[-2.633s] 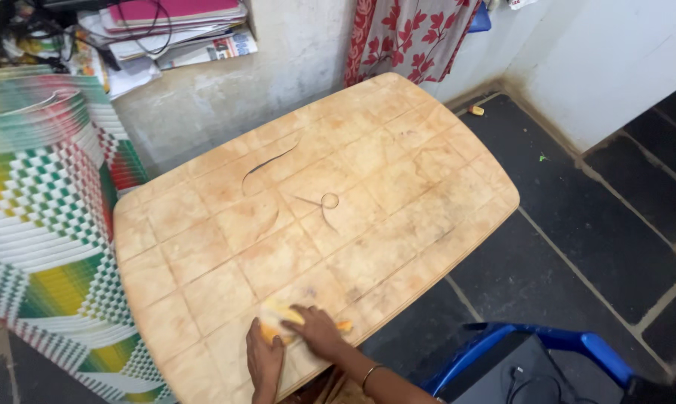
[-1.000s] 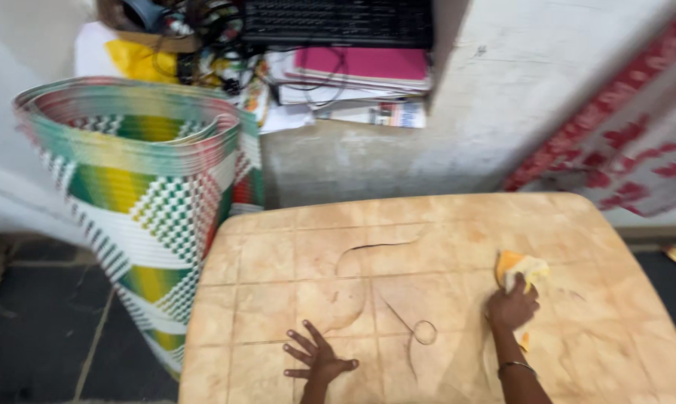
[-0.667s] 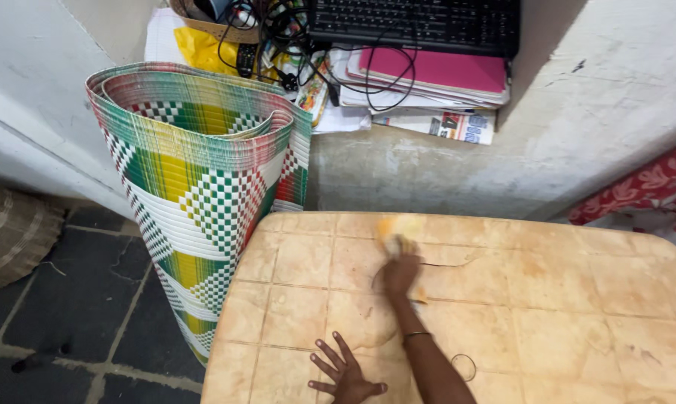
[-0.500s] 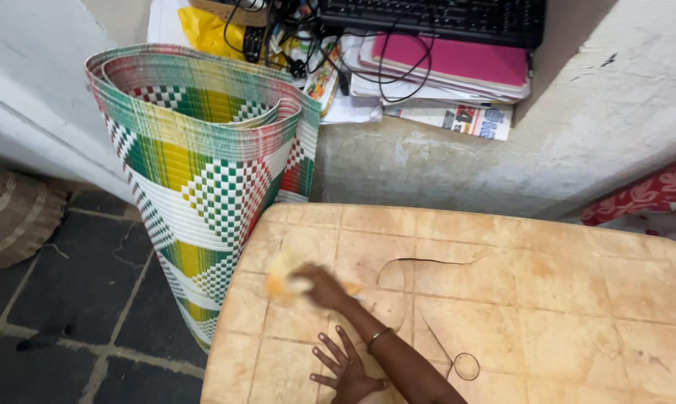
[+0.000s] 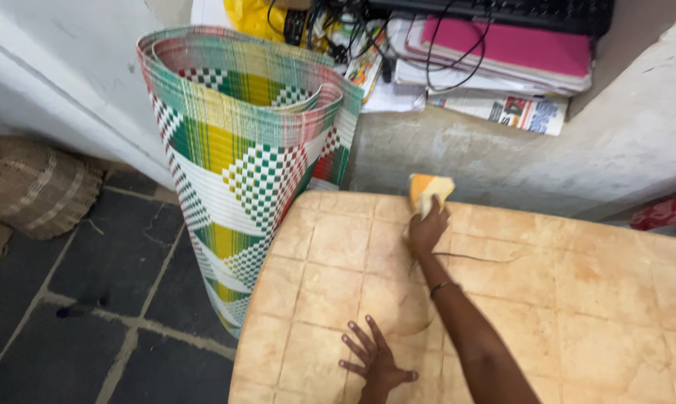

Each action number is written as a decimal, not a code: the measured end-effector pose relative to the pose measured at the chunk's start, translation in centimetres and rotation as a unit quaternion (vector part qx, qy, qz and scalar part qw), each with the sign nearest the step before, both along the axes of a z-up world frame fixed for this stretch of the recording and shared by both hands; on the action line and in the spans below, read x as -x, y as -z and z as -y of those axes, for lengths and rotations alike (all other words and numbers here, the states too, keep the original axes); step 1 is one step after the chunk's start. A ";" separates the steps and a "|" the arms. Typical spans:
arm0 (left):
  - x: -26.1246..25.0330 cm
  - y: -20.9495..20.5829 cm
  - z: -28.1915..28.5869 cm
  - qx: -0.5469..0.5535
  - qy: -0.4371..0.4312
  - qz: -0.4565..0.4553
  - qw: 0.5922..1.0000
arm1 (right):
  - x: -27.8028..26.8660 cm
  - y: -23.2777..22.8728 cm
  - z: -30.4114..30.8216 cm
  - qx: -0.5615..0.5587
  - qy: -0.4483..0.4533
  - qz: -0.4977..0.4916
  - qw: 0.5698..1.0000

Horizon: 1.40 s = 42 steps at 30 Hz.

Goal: The person removes a patterned mat from a wooden table, wipes the table surface with a cloth, and then places the mat back on the table, smoothing it out.

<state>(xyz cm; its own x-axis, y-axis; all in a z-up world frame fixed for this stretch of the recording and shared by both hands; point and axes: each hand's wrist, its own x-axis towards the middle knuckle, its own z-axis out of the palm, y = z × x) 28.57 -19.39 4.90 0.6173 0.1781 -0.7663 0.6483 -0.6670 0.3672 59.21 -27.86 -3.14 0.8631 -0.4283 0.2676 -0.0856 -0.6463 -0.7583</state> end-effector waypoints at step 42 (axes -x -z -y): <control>-0.3 3.5 0.9 -0.061 -0.002 0.000 0.998 | 13.0 2.1 24.0 0.130 0.091 0.005 0.987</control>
